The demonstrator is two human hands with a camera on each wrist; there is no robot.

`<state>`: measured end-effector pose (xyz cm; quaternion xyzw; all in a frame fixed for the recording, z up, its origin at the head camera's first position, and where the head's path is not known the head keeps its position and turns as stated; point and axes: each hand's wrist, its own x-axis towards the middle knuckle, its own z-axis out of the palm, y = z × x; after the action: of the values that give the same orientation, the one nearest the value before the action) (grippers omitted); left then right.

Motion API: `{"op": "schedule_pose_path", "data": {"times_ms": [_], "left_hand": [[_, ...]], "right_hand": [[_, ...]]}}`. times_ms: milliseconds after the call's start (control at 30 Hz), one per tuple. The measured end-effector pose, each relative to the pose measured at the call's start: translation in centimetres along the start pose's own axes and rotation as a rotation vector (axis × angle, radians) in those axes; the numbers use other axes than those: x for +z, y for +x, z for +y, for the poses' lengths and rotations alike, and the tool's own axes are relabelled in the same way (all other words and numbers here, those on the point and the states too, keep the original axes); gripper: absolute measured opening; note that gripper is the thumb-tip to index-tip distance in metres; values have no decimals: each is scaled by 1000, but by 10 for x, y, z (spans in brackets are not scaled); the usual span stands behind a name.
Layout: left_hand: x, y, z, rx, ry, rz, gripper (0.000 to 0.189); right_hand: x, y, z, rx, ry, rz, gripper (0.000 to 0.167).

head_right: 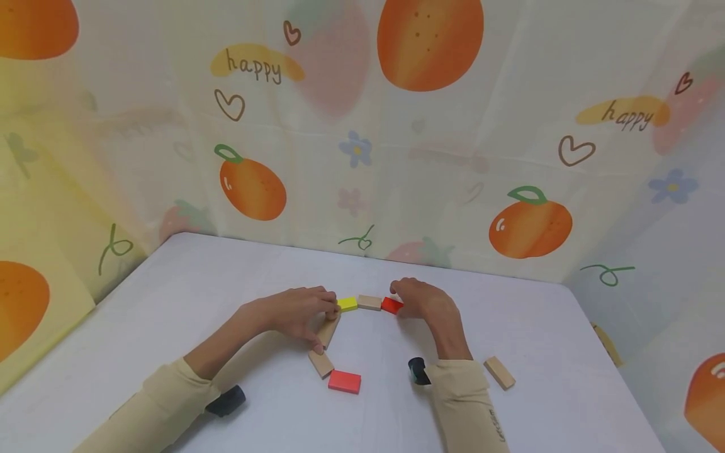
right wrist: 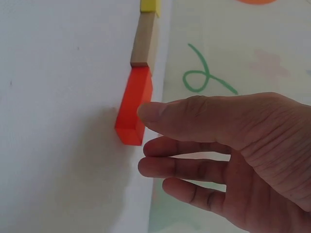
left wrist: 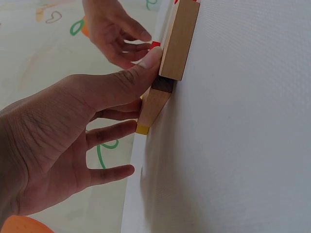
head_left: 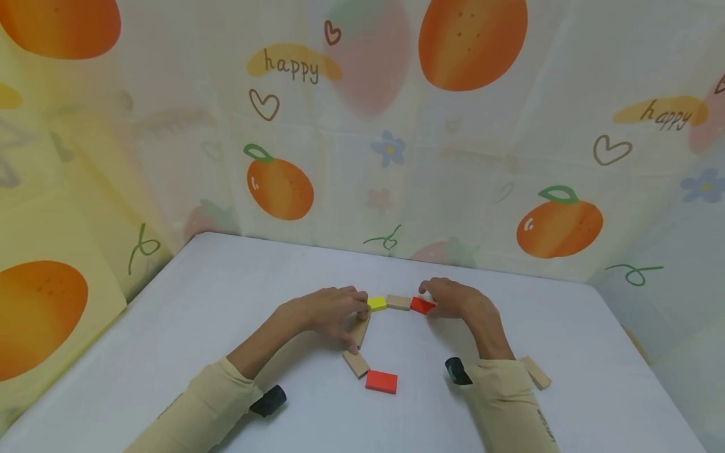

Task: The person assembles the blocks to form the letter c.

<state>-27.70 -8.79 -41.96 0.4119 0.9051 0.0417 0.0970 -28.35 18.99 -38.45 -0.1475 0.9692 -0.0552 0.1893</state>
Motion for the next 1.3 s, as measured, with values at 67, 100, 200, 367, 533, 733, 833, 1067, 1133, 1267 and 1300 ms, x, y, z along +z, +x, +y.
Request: {"op": "schedule_pose_path", "data": {"times_ms": [67, 100, 200, 367, 533, 733, 833, 1067, 1133, 1267, 1300], "left_hand": [[0, 0, 0, -3, -1, -1, 64], [0, 0, 0, -4, -1, -1, 64], [0, 0, 0, -3, -6, -1, 65], [0, 1, 0, 2, -8, 1, 64], [0, 0, 0, 9, -15, 3, 62], [-1, 0, 0, 2, -16, -2, 61], [-1, 0, 0, -2, -19, -7, 62], [-2, 1, 0, -16, -21, -19, 59], [-2, 1, 0, -10, -26, -18, 58], [-1, 1, -1, 2, -15, -15, 58], [-1, 1, -1, 5, -10, -14, 58]], "right_hand": [[-2, -5, 2, -5, -6, 11, 49], [-3, -8, 3, -4, -4, 19, 50], [-7, -19, 6, -29, -28, 40, 51], [-15, -40, 11, -54, -40, 76, 52], [-23, -62, 20, -63, -11, 105, 52], [-32, -83, 36, -70, 4, 108, 56], [-34, -90, 45, -37, 11, 72, 59], [-34, -102, 72, 182, 65, -62, 53], [-32, -106, 81, 226, 81, -80, 51], [-27, -114, 99, 312, 134, -105, 53], [-25, -116, 103, 329, 146, -114, 55]]}}
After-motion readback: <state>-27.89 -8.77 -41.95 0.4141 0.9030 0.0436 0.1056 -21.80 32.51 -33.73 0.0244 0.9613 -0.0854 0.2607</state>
